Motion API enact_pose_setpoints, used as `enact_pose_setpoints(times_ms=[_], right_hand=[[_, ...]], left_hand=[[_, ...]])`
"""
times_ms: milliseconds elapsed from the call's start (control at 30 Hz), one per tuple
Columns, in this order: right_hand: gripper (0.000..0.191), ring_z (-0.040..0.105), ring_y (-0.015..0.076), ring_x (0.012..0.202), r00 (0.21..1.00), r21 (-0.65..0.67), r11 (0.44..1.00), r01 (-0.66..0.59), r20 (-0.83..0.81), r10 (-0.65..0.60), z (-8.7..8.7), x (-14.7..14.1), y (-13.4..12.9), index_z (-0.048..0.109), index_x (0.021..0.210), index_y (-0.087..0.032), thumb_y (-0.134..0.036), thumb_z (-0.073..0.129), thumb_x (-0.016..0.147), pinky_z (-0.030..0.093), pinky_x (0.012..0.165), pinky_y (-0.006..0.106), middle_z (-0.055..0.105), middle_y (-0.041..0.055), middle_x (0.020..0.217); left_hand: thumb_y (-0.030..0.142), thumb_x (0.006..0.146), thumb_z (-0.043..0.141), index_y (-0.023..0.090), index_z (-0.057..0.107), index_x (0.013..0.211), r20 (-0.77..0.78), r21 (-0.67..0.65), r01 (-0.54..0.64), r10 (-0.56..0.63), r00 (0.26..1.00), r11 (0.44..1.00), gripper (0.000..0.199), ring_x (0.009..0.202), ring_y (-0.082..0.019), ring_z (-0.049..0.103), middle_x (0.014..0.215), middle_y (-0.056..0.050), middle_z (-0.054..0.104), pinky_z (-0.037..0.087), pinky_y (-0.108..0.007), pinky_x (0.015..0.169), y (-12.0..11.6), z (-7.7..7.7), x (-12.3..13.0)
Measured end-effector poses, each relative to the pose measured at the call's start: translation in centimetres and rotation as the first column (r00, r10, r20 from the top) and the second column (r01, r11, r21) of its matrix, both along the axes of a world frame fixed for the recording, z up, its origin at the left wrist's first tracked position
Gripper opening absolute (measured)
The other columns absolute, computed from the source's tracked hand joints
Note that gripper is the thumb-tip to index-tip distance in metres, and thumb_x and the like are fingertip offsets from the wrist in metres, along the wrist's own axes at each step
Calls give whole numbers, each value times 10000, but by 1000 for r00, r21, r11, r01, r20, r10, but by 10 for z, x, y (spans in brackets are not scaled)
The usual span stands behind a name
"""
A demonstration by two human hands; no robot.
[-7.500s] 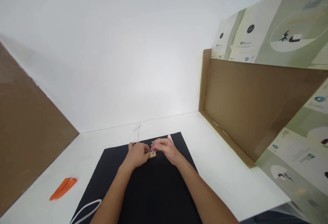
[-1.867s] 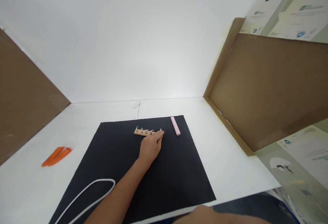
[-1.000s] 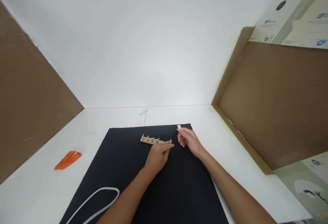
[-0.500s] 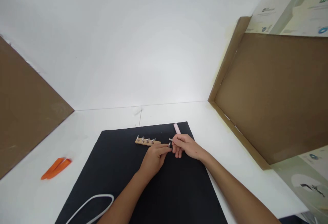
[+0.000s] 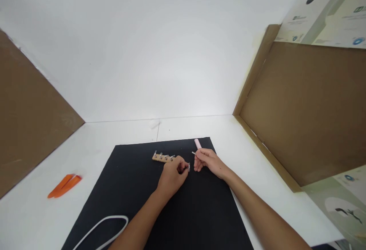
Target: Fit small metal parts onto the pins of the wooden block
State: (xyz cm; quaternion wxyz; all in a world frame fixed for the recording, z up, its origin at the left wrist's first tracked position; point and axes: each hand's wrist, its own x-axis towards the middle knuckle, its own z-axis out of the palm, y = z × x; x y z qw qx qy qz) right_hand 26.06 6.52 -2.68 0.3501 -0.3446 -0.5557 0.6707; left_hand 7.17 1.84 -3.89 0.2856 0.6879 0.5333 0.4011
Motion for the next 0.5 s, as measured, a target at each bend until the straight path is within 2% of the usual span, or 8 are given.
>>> enact_pose_setpoints(times_ms=[233, 400, 500], right_hand=[[329, 666, 170, 728, 984, 56, 986, -156, 100, 150, 8, 5, -3, 664, 747, -139, -461, 664, 814, 519, 716, 314, 705, 64, 768], [284, 649, 164, 756, 972, 106, 971, -217, 111, 205, 11, 7, -3, 715, 758, -135, -416, 697, 793, 502, 739, 299, 709, 60, 804], [280, 657, 167, 763, 975, 99, 972, -214, 74, 207, 7, 9, -2, 721, 782, -128, -407, 702, 793, 507, 738, 297, 712, 64, 808]], left_hand=[[156, 719, 627, 205, 494, 760, 219, -52, -18, 29, 975, 999, 148, 704, -143, 693, 752, 8, 701, 553, -250, 661, 0, -2, 4], [184, 699, 661, 174, 627, 696, 256, -73, -65, 81, 963, 995, 35, 659, -154, 694, 707, -15, 712, 556, -245, 625, 0, 2, 7], [195, 683, 682, 168, 691, 709, 280, -109, -88, 116, 953, 990, 38, 662, -167, 705, 701, -22, 730, 567, -251, 634, 0, 3, 8]])
